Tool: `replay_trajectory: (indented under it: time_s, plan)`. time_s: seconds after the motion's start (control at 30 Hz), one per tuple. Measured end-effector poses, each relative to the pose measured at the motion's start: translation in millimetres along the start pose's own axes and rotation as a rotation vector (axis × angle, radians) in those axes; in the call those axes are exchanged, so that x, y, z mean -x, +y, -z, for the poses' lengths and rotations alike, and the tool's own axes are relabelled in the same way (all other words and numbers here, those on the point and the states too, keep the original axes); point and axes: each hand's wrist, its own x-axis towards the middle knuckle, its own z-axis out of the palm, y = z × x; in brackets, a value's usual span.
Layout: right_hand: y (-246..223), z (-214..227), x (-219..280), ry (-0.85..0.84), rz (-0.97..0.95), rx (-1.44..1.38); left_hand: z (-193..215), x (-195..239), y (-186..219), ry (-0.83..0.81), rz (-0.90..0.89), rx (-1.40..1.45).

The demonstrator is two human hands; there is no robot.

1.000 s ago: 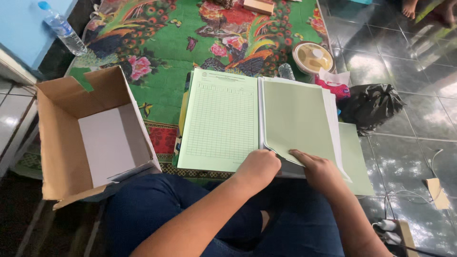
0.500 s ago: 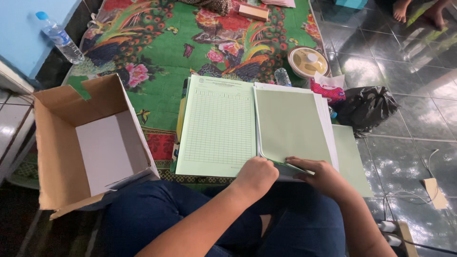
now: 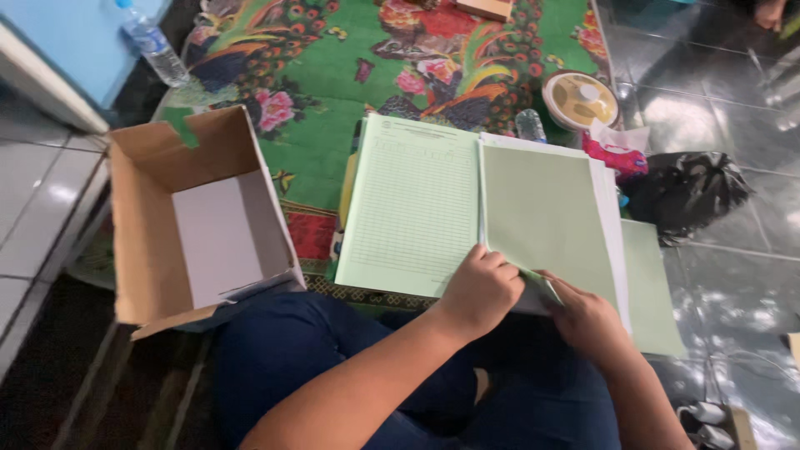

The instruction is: The person sits on a mat and repeatedly folds light green sheets of paper in half, then places them into a stack. The person handles the sheets one at a time and continues folding throughout the clip.

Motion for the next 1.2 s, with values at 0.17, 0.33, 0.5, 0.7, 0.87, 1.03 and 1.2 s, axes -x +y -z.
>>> replay_trajectory:
  time_s: [0.17, 0.33, 0.5, 0.7, 0.87, 1.03, 1.2]
  plan:
    - [-10, 34, -21, 0.045, -0.365, -0.024, 102, -6, -61, -0.431, 0.218, 0.051]
    - [-72, 54, -60, 0.464, -0.136, 0.231, 141, 51, -138, -0.857, 0.397, -0.035]
    - [-209, 27, -123, 0.414, 0.252, 0.194, 150, 70, -142, -0.74, 0.444, 0.142]
    - [-201, -50, -133, -0.082, 0.253, 0.197, 142, 85, -148, -0.682, 0.37, -0.055]
    - [-216, -41, -110, -0.108, 0.181, 0.033, 129, 90, -145, -0.465, 0.235, -0.145]
    - [-186, -67, -118, -0.011, 0.112, -0.062, 154, 51, -104, -0.105, 0.073, -0.207]
    - [-198, 10, -146, -0.279, -0.63, -0.691, 109, 29, 18, -0.437, -0.113, 0.111]
